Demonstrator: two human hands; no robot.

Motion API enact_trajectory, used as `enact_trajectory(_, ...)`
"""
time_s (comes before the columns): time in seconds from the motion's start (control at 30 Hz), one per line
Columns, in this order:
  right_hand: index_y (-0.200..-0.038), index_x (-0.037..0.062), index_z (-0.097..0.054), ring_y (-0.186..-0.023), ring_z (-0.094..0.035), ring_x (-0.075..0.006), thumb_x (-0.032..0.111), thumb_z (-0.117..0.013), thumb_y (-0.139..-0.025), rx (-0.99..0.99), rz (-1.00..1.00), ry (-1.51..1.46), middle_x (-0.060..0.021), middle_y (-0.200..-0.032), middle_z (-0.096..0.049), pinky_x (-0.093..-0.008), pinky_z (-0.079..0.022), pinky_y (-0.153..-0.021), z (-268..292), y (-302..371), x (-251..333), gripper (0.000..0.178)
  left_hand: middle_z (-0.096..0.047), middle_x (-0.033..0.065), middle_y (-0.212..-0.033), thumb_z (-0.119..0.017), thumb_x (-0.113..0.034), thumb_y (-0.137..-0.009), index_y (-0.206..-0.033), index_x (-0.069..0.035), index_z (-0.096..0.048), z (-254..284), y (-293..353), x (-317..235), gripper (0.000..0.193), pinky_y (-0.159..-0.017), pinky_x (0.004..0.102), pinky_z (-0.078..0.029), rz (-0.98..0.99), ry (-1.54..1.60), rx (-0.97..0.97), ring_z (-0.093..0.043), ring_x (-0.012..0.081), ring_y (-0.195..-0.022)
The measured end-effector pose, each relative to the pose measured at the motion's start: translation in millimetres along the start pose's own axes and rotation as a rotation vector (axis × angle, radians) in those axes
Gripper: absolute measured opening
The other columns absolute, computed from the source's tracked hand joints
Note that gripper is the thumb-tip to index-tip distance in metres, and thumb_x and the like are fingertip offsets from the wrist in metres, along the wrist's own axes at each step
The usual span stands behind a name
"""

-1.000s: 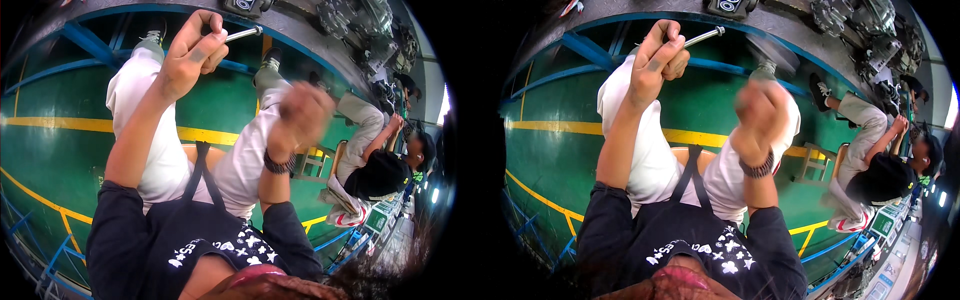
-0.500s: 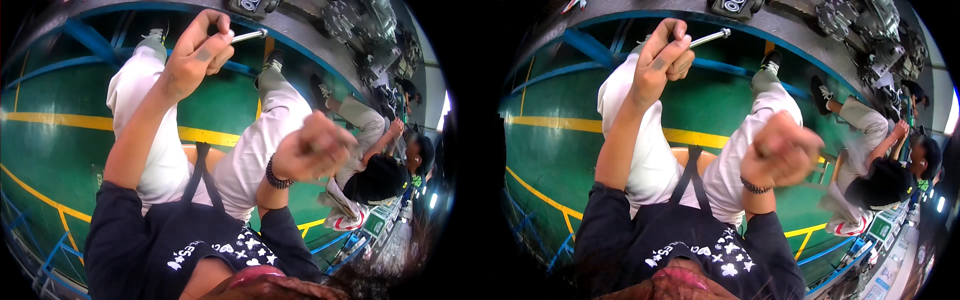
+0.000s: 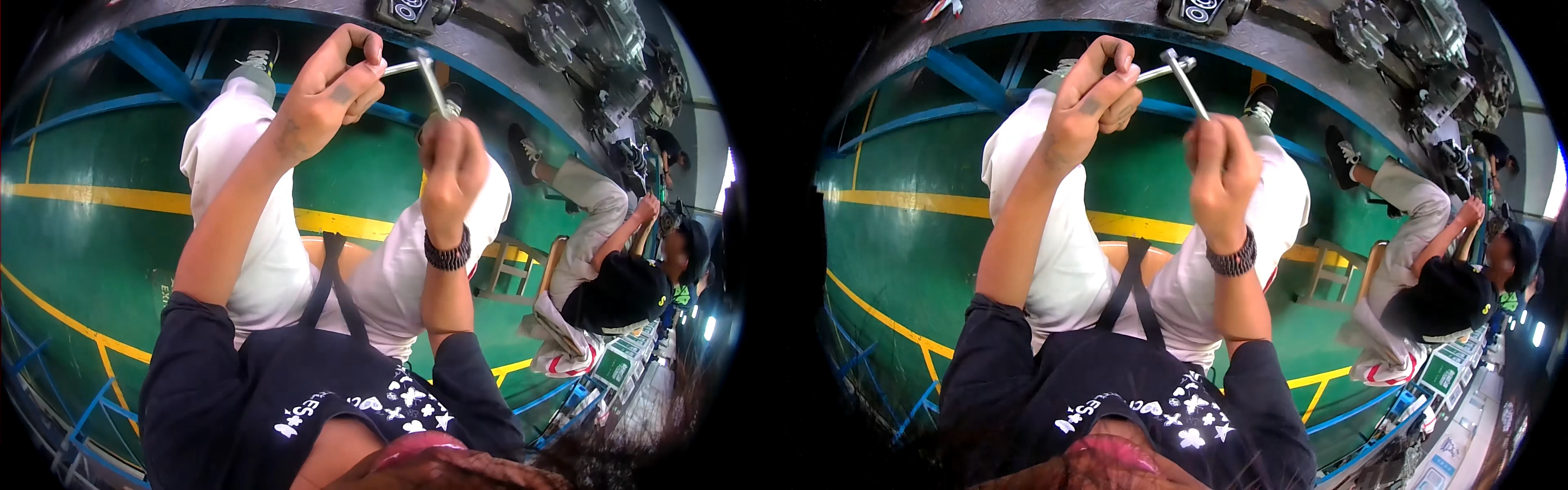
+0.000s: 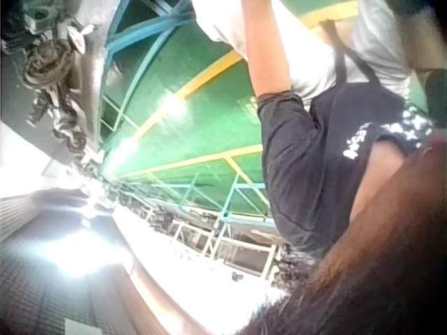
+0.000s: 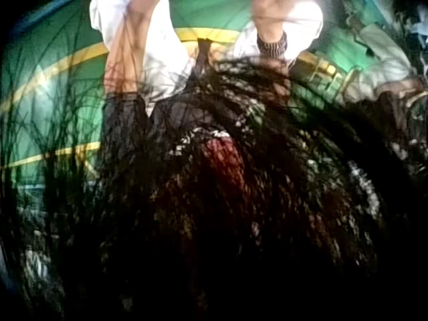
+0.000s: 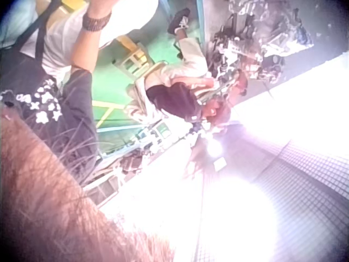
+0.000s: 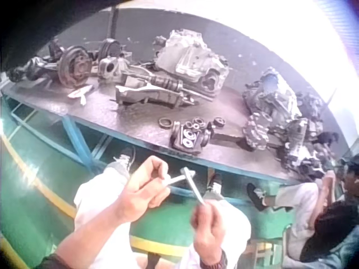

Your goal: The person holds and compares metal bolts by hand, slides washers onto one of the bolts, and turns the metal pieces together while sitting at a workbench.

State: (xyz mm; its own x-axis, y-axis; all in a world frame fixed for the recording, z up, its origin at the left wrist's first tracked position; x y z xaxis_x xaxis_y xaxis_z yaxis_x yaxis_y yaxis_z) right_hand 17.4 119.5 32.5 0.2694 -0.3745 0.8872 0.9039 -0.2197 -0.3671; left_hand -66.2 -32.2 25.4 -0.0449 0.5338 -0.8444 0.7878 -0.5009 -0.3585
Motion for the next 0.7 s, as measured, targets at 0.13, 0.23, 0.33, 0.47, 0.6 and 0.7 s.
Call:
enact_trajectory(0.13, -0.095, -0.0048, -0.052, -0.062, -0.050, -0.0126, 0.005, -0.039, -0.097, -0.098, 0.629, -0.211, -0.0077, -0.080, -0.057, -0.0232, -0.043, -0.058, 78, 34, -8, 0.017, -0.030, -0.0037, -0.065, -0.047, -0.011, -0.096, -0.102, -0.007, -0.042, -2, -2, -3, 0.008, -0.048, 0.0216, -0.022, 0.012, 0.029, -0.007, -0.027, 0.0042, -0.052)
enact_trajectory(0.23, -0.091, -0.0004, -0.054, -0.057, -0.043, -0.0078, 0.017, -0.050, -0.097, -0.176, 0.498, 0.254, -0.0017, -0.068, -0.049, -0.0224, -0.031, -0.049, 10, 4, -9, 0.019, -0.031, -0.0036, -0.066, -0.047, -0.010, -0.096, -0.102, -0.008, -0.042, -6, -6, -2, 0.008, -0.048, 0.0216, -0.022, 0.047, 0.056, 0.006, -0.027, 0.0043, -0.052)
enact_trajectory(0.33, -0.101, -0.0003, -0.053, -0.050, -0.039, -0.0067, 0.023, -0.036, -0.105, -0.126, 0.197, 0.072, -0.0009, -0.066, -0.049, -0.0213, -0.027, -0.046, 9, 0, 6, 0.029, -0.031, -0.0037, -0.066, -0.048, -0.010, -0.095, -0.101, -0.008, -0.042, 3, -2, 4, 0.009, -0.048, 0.0215, -0.022, 0.065, 0.058, -0.029, -0.027, 0.0047, -0.052)
enact_trajectory(0.47, -0.097, 0.0014, -0.047, -0.049, -0.035, -0.0065, 0.037, -0.036, -0.103, -0.419, 0.282, -0.403, -0.0024, -0.065, -0.043, -0.0185, -0.024, -0.045, 48, -5, 24, 0.038, -0.033, -0.0037, -0.065, -0.046, -0.013, -0.096, -0.103, -0.006, -0.043, 3, -11, 5, 0.010, -0.049, 0.0210, -0.024, 0.172, -0.005, 0.004, -0.029, 0.0047, -0.054)
enact_trajectory(0.6, -0.085, 0.0001, -0.054, -0.058, -0.043, -0.0074, 0.021, -0.042, -0.103, -0.136, -0.017, -0.142, -0.0019, -0.067, -0.050, -0.0223, -0.033, -0.052, 33, -85, 8, 0.030, -0.031, -0.0031, -0.064, -0.044, -0.019, -0.098, -0.120, -0.006, -0.045, 12, -17, 30, 0.025, -0.050, 0.0208, -0.023, 0.347, -0.087, -0.037, -0.028, 0.0059, -0.054)
enact_trajectory(0.7, -0.088, -0.0012, -0.058, -0.064, -0.053, -0.0110, 0.023, -0.044, -0.102, -0.167, -0.020, -0.099, -0.0045, -0.071, -0.058, -0.0257, -0.042, -0.061, 39, -150, -47, 0.031, -0.040, -0.0010, -0.064, -0.041, -0.022, -0.099, -0.137, -0.007, -0.040, 7, -44, 20, 0.041, -0.052, 0.0221, -0.028, 0.270, -0.216, 0.046, -0.036, 0.0073, -0.056)
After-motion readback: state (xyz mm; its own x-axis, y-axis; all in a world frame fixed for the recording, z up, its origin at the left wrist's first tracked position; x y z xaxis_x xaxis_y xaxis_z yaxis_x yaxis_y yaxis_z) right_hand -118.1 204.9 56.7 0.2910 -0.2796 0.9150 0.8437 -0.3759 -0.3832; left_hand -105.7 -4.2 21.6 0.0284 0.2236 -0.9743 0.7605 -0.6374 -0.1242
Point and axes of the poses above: each hand's wrist, its own y-axis away from the middle knuckle, its own z-axis out of the back of the hand, x = y × z, the point moved 4 cm from there along -y, towards the middle knuckle
